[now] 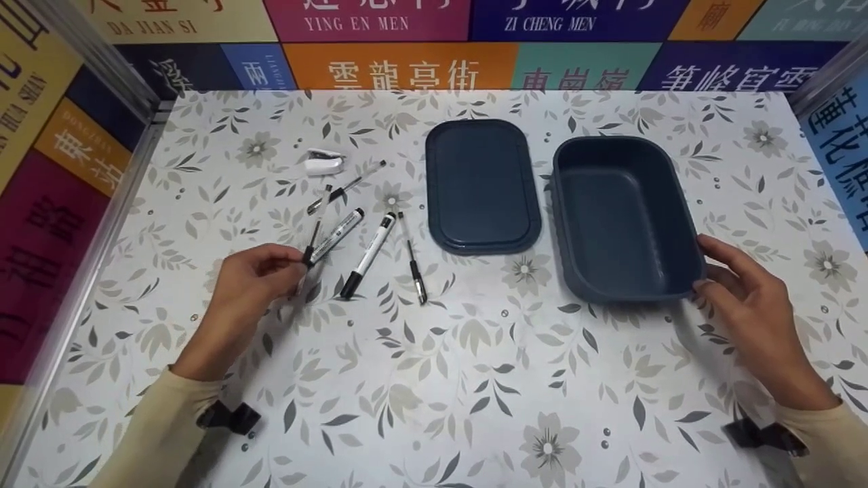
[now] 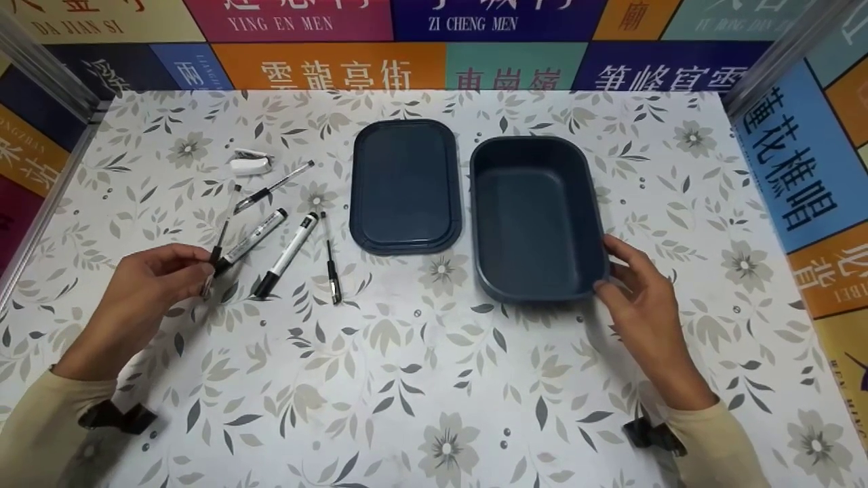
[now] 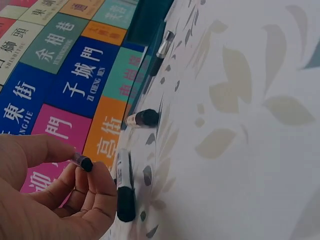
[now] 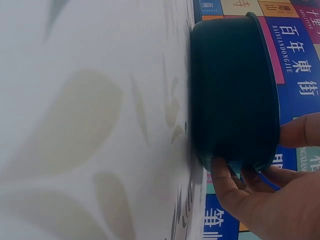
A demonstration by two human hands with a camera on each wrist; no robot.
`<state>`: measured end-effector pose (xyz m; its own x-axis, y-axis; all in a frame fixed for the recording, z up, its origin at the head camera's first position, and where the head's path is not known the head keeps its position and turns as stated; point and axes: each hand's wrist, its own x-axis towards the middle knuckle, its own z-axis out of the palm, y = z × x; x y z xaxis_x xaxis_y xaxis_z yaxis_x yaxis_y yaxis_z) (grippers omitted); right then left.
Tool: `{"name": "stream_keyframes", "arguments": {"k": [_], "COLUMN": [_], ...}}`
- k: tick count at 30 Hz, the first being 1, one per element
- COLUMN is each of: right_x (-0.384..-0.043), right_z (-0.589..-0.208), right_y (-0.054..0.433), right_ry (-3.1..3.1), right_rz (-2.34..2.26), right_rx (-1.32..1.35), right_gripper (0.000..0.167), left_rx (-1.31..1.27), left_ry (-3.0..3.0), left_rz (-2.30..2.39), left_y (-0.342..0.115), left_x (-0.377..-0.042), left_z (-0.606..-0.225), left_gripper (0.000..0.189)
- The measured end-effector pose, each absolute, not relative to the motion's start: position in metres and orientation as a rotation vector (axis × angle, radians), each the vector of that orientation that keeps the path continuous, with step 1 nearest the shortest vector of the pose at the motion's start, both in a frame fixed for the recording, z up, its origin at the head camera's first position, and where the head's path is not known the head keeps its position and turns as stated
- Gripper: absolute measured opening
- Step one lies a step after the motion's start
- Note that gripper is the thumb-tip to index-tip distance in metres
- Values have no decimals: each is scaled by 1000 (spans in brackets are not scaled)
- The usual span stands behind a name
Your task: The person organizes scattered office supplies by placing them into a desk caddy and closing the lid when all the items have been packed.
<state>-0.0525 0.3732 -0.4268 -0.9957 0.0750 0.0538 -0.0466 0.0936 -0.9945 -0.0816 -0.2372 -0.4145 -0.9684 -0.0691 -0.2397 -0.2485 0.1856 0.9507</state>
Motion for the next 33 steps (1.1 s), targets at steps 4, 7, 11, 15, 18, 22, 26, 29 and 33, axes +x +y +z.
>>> {"name": "stream_keyframes", "arguments": {"k": [4,7,11,15,18,22,26,29,33], "right_x": [-52,-52,-52,-51,-52,-53,-53,-53,-54], "right_z": [-427,-428,-427,-427,-428,-427,-427,-427,-427], "right_y": [373,374,375,377,377,376,375,375,374], "right_ry": [-2238,-2238,-2245,-2258,-2258,-2244,-2240,-2244,-2244], "right_rz": [2072,2071,2072,2078,2078,2082,2087,2078,2066], "right_rx": [-13,-7,-4,-6,-5,1,4,5,5], "right_gripper": [58,58,59,59,59,59,59,58,58], "left_rx": [-290,-268,-225,-188,-159,-110,-65,-41,2], "left_ry": [2292,2296,2316,2323,2329,2372,2394,2376,2381], "left_rz": [1878,1863,1850,1849,1854,1824,1817,1834,1827], "left_y": [-228,-221,-209,-197,-188,-176,-163,-153,-141], "left_x": [-85,-89,-95,-102,-107,-114,-119,-123,-127], "left_z": [-414,-412,-410,-409,-407,-405,-405,-405,-404], "left_gripper": [25,24,23,22,20,19,19,18,17]}}
